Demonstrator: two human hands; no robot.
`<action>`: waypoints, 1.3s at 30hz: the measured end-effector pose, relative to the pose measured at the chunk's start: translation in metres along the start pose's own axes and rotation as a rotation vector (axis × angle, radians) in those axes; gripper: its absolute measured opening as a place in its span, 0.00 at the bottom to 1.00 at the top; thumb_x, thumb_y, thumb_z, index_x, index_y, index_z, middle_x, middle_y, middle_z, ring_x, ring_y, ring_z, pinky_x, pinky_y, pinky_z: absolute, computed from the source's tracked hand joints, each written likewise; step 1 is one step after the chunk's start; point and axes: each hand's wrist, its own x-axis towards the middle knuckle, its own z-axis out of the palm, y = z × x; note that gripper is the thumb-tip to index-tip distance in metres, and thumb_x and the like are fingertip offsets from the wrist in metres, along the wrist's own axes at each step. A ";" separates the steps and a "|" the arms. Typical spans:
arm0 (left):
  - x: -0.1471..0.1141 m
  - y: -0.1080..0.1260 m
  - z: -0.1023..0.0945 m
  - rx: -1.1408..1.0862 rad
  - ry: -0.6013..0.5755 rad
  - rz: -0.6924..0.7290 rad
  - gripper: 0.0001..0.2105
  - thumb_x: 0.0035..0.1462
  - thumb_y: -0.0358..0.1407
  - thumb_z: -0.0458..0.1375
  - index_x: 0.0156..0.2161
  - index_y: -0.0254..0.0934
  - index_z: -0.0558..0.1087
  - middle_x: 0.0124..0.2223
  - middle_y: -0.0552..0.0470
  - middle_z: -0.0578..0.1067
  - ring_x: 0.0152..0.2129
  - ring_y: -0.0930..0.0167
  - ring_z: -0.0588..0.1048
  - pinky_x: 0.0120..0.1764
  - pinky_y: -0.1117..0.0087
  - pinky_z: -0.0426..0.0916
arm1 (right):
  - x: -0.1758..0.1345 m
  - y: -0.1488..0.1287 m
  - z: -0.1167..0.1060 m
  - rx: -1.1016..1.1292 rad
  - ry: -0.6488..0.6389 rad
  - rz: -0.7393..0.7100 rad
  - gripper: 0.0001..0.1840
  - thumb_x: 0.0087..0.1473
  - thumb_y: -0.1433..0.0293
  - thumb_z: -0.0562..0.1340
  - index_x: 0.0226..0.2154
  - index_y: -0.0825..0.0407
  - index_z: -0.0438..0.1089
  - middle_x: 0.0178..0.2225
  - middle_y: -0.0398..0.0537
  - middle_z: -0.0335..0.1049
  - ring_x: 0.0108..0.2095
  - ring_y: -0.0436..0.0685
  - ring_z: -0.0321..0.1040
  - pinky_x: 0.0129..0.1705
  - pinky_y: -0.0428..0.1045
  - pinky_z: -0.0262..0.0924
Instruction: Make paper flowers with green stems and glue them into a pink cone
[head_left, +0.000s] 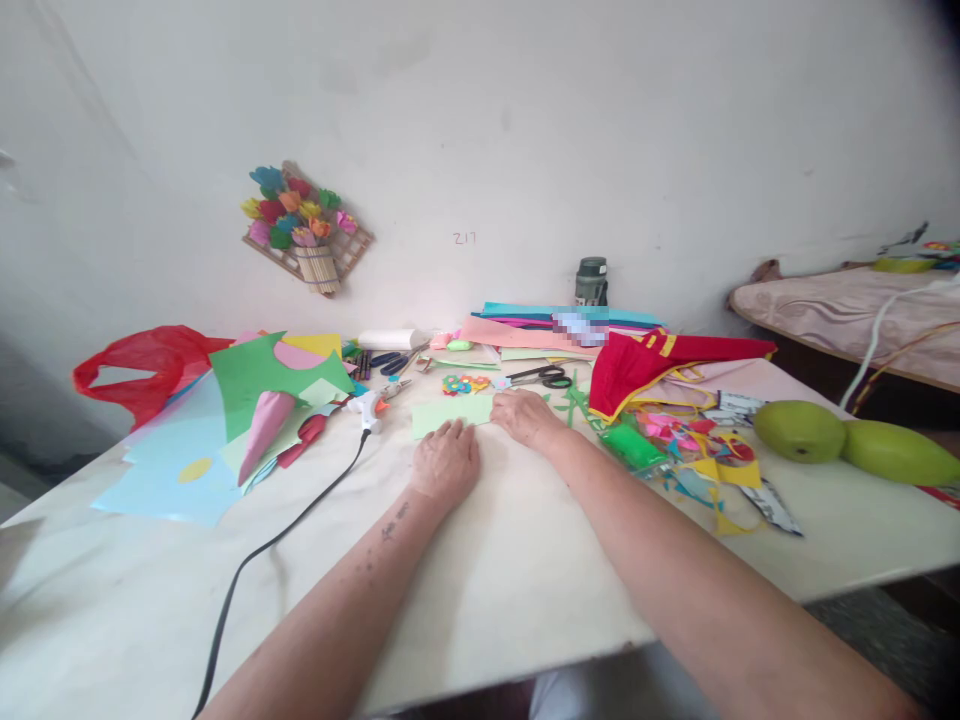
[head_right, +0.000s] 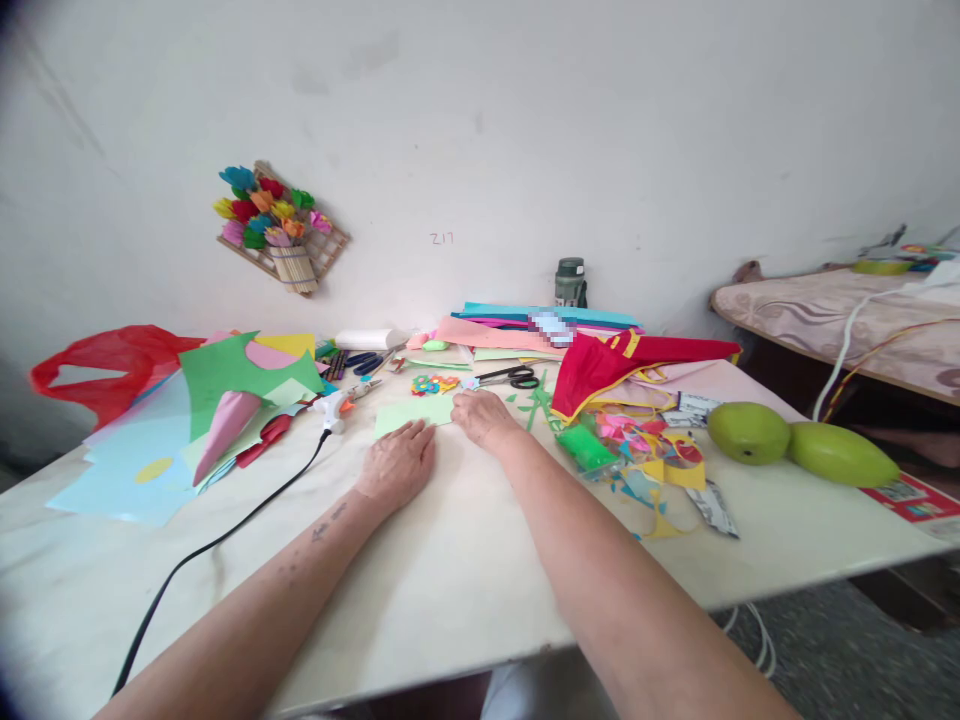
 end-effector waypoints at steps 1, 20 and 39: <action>0.001 -0.002 -0.001 -0.007 0.005 0.001 0.16 0.59 0.35 0.41 0.45 0.37 0.68 0.49 0.47 0.70 0.47 0.67 0.67 0.49 0.64 0.60 | 0.000 0.000 0.000 -0.017 0.010 -0.017 0.18 0.57 0.72 0.48 0.32 0.54 0.73 0.34 0.51 0.70 0.37 0.55 0.63 0.35 0.47 0.51; 0.004 -0.018 -0.002 -0.120 -0.012 -0.037 0.15 0.58 0.35 0.43 0.40 0.40 0.71 0.42 0.50 0.74 0.45 0.71 0.68 0.49 0.71 0.60 | 0.003 -0.007 0.000 -0.068 0.059 -0.096 0.13 0.56 0.75 0.50 0.33 0.55 0.71 0.34 0.51 0.68 0.39 0.54 0.60 0.37 0.49 0.50; 0.007 -0.022 -0.003 -0.172 -0.002 -0.072 0.15 0.58 0.36 0.44 0.39 0.41 0.73 0.45 0.52 0.74 0.44 0.71 0.70 0.45 0.71 0.63 | 0.012 -0.013 0.010 -0.060 0.127 -0.148 0.12 0.55 0.76 0.52 0.34 0.55 0.70 0.35 0.49 0.68 0.39 0.55 0.60 0.37 0.49 0.52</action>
